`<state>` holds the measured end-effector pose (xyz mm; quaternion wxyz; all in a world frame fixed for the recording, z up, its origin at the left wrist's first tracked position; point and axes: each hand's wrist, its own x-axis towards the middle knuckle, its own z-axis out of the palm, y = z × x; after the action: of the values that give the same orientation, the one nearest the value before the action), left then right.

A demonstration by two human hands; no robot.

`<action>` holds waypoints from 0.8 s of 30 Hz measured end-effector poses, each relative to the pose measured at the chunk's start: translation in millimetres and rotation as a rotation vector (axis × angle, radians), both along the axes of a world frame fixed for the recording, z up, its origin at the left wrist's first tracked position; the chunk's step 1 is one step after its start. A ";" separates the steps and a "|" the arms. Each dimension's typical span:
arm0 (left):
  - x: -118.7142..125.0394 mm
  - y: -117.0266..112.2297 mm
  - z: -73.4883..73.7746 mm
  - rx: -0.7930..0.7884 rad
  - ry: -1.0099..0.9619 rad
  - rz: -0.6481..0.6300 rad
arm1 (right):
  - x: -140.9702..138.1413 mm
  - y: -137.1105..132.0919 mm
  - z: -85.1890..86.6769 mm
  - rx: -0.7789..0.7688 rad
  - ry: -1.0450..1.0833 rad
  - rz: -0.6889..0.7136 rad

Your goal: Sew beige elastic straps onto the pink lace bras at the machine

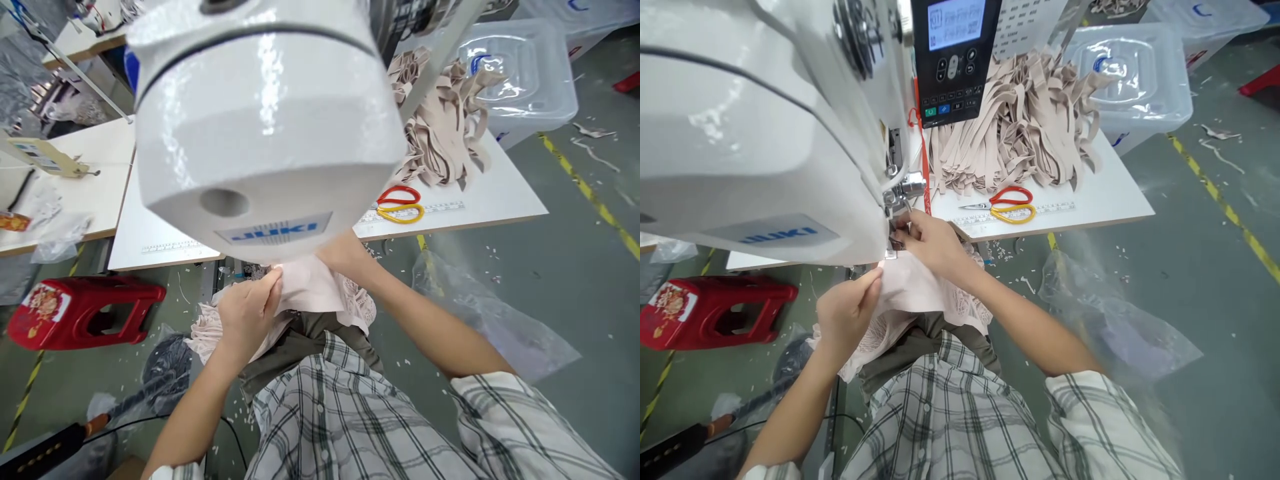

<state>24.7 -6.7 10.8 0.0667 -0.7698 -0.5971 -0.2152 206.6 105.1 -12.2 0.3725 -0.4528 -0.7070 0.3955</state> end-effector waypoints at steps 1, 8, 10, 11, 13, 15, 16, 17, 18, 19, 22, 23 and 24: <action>0.3 0.2 0.4 -0.009 0.007 -0.010 | 0.3 0.2 -0.3 -0.004 0.009 -0.002; 5.9 2.9 1.3 0.004 0.050 -0.037 | 5.0 0.2 1.2 0.014 0.072 -0.013; 7.7 4.1 1.5 0.023 0.061 -0.050 | 6.6 -0.4 4.0 -0.002 0.071 -0.011; 8.6 4.7 1.9 0.030 0.062 -0.059 | 7.4 -0.7 5.4 -0.009 0.070 -0.008; 10.2 5.8 2.9 0.033 0.056 -0.082 | 8.8 -1.1 7.8 -0.014 0.071 -0.004; 11.4 6.8 4.1 0.033 0.054 -0.101 | 10.1 -1.0 8.8 -0.013 0.073 -0.003; 11.8 7.2 4.5 0.038 0.055 -0.106 | 10.8 -0.9 8.9 -0.016 0.073 -0.004; 12.1 7.4 4.7 0.046 0.056 -0.110 | 11.4 -0.7 8.8 -0.021 0.069 -0.004; 12.2 7.5 4.7 0.056 0.056 -0.113 | 12.1 -0.5 8.6 -0.024 0.063 -0.004; 12.1 7.4 4.4 0.062 0.056 -0.115 | 12.7 -0.4 8.3 -0.026 0.057 -0.006; 10.5 5.9 2.5 0.065 0.055 -0.118 | 14.5 -0.3 7.5 -0.029 0.045 -0.018; 9.6 5.0 1.7 0.060 0.052 -0.118 | 15.0 -0.5 7.1 -0.033 0.048 -0.026; 8.5 4.1 0.9 0.053 0.047 -0.118 | 15.3 -0.8 6.5 -0.040 0.054 -0.034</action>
<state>33.2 -2.7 11.7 0.0881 -0.8063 -0.5433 -0.2164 221.8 104.3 -5.8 0.3893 -0.4613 -0.6807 0.4151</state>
